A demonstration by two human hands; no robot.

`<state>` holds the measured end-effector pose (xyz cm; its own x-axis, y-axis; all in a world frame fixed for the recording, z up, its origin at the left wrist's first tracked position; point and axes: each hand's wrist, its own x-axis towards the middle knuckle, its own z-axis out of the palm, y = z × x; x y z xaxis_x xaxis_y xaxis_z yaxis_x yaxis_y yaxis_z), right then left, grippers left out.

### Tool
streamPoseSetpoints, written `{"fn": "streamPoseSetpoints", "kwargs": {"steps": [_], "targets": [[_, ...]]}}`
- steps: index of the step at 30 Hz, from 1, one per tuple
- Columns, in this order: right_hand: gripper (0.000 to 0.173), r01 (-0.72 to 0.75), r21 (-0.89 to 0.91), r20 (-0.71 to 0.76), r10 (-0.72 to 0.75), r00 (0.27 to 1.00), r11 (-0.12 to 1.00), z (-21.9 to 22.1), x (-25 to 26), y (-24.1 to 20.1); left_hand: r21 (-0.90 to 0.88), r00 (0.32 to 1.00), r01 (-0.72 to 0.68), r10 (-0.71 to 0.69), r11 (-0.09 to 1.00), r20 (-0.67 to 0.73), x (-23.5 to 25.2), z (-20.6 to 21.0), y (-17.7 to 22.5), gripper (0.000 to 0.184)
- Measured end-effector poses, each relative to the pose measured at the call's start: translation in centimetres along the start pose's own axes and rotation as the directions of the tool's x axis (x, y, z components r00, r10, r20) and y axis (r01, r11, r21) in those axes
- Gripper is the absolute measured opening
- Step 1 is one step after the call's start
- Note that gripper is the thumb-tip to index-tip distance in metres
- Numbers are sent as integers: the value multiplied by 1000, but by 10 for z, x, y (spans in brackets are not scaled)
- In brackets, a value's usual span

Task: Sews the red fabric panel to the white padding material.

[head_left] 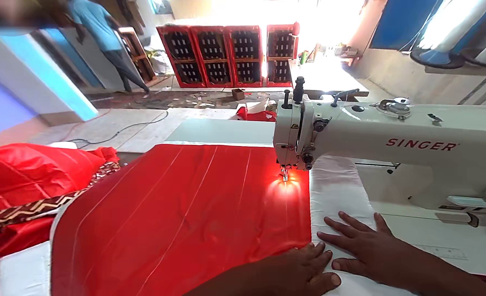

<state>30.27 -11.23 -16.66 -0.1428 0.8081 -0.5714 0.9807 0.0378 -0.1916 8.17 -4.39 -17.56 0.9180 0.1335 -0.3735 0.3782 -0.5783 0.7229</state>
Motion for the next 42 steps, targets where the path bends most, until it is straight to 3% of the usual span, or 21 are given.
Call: {"fn": "streamPoseSetpoints", "kwargs": {"steps": [3, 6, 8, 18, 42], "targets": [[69, -17, 10, 25, 16, 1000, 1000, 1, 0, 2, 172, 973, 171, -139, 970, -183, -10, -24, -32, 67], [70, -29, 21, 42, 28, 999, 999, 0, 1, 2, 246, 878, 428, -336, 870, -339, -25, -46, -89, 67], [70, -39, 22, 49, 38, 998, 999, -2, 3, 2, 304, 842, 496, -365, 813, -398, -37, -48, -116, 65], [72, -59, 31, -11, 60, 998, 998, -16, 28, 19, 359, 815, 496, -281, 791, -507, -23, -71, -142, 67], [71, -99, 65, -201, 110, 973, 993, -58, 103, 69, 347, 812, 479, -258, 806, -523, 28, -156, -181, 65]]}}
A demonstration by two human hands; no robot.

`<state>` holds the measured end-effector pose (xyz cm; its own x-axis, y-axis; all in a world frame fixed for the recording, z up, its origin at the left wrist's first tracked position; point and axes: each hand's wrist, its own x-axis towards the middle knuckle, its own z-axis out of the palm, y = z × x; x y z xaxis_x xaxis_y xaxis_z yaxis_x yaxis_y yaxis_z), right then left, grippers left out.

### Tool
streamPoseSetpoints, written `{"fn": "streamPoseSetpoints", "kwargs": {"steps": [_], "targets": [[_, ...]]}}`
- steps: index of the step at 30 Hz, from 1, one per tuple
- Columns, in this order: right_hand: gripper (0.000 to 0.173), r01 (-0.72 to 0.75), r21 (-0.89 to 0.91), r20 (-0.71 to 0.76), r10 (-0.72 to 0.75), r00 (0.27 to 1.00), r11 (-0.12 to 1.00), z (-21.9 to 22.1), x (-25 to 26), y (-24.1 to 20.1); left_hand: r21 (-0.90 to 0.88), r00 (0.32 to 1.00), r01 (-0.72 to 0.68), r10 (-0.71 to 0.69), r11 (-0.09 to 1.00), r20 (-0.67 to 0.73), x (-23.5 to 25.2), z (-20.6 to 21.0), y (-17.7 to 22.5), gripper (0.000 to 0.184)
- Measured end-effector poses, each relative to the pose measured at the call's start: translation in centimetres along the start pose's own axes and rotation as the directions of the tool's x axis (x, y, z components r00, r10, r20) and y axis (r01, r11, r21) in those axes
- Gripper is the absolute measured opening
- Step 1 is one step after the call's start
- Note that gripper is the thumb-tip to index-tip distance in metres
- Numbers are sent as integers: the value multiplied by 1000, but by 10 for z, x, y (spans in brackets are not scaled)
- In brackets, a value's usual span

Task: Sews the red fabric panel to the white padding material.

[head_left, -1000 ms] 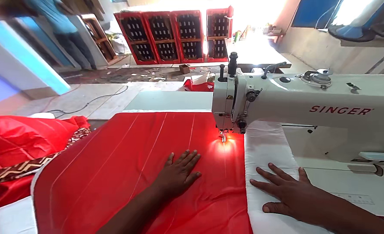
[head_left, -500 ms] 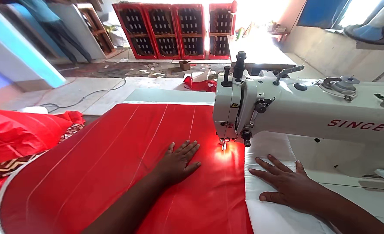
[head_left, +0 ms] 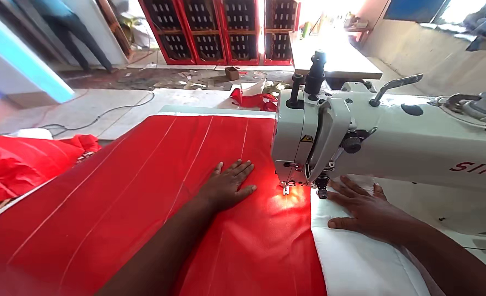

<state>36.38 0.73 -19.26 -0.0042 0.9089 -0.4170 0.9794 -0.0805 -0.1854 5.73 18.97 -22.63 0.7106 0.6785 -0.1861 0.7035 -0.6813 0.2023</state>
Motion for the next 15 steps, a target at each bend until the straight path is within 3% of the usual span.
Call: {"fn": "streamPoseSetpoints", "kwargs": {"steps": [15], "targets": [[61, 45, 107, -191, -24, 981, 993, -8, 34, 18, 1, 999, -22, 22, 1000, -23, 49, -17, -13, 64]]}}
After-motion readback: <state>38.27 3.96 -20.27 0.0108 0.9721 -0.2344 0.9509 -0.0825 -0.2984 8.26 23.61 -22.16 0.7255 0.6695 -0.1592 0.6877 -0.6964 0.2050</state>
